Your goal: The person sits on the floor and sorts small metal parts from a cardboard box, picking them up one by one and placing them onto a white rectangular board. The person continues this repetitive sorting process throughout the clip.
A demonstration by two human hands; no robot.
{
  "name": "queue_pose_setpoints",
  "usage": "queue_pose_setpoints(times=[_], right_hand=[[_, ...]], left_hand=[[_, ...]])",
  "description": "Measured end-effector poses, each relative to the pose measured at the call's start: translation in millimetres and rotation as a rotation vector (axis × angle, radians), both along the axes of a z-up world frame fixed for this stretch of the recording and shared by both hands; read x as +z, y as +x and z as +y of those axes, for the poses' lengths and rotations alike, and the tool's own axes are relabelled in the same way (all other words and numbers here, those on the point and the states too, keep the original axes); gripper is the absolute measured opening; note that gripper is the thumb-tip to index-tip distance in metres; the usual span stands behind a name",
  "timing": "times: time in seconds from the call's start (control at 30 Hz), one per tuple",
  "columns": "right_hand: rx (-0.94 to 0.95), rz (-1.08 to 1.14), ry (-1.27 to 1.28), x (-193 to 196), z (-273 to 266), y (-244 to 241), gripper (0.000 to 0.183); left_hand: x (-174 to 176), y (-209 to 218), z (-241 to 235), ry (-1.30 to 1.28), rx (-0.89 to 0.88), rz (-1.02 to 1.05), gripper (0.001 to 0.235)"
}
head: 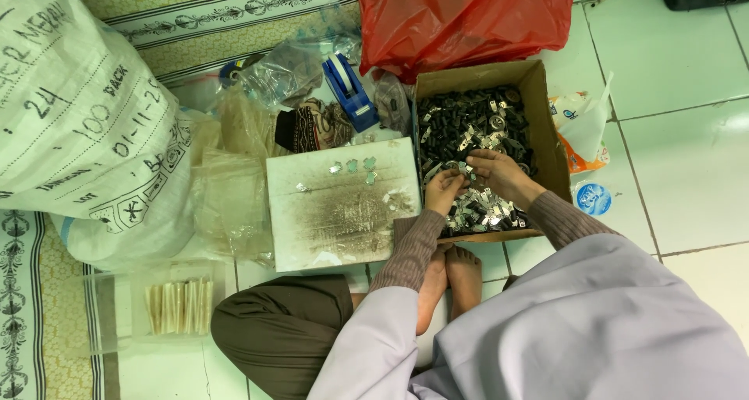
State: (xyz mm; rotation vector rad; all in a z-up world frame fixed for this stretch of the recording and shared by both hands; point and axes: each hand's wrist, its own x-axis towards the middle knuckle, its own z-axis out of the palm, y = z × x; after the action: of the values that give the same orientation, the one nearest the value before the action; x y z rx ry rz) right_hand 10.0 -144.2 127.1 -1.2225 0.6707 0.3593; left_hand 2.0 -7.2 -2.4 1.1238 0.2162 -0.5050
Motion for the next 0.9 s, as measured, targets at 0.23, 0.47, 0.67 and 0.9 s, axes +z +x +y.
queue_pose_setpoints(times=[0.23,0.47,0.67,0.9], right_hand=[[0.057,-0.100,-0.202,-10.7,12.9,-0.8,0.048],[0.136,-0.194,-0.279,-30.9,6.8,1.5,0.039],[0.218,-0.184,-0.197,-1.3,2.4,-0.2,0.031],[0.337,-0.239,-0.313,-11.1,-7.8,6.2,0.021]], left_hand=[[3.5,0.7,1.7,-0.042,-0.043,0.000,0.032],[-18.8,3.7,0.5,-0.059,-0.024,-0.021,0.032],[-15.9,3.7,1.5,-0.052,0.044,-0.060,0.024],[-30.9,5.6,-5.1,0.034,0.125,-0.198,0.019]])
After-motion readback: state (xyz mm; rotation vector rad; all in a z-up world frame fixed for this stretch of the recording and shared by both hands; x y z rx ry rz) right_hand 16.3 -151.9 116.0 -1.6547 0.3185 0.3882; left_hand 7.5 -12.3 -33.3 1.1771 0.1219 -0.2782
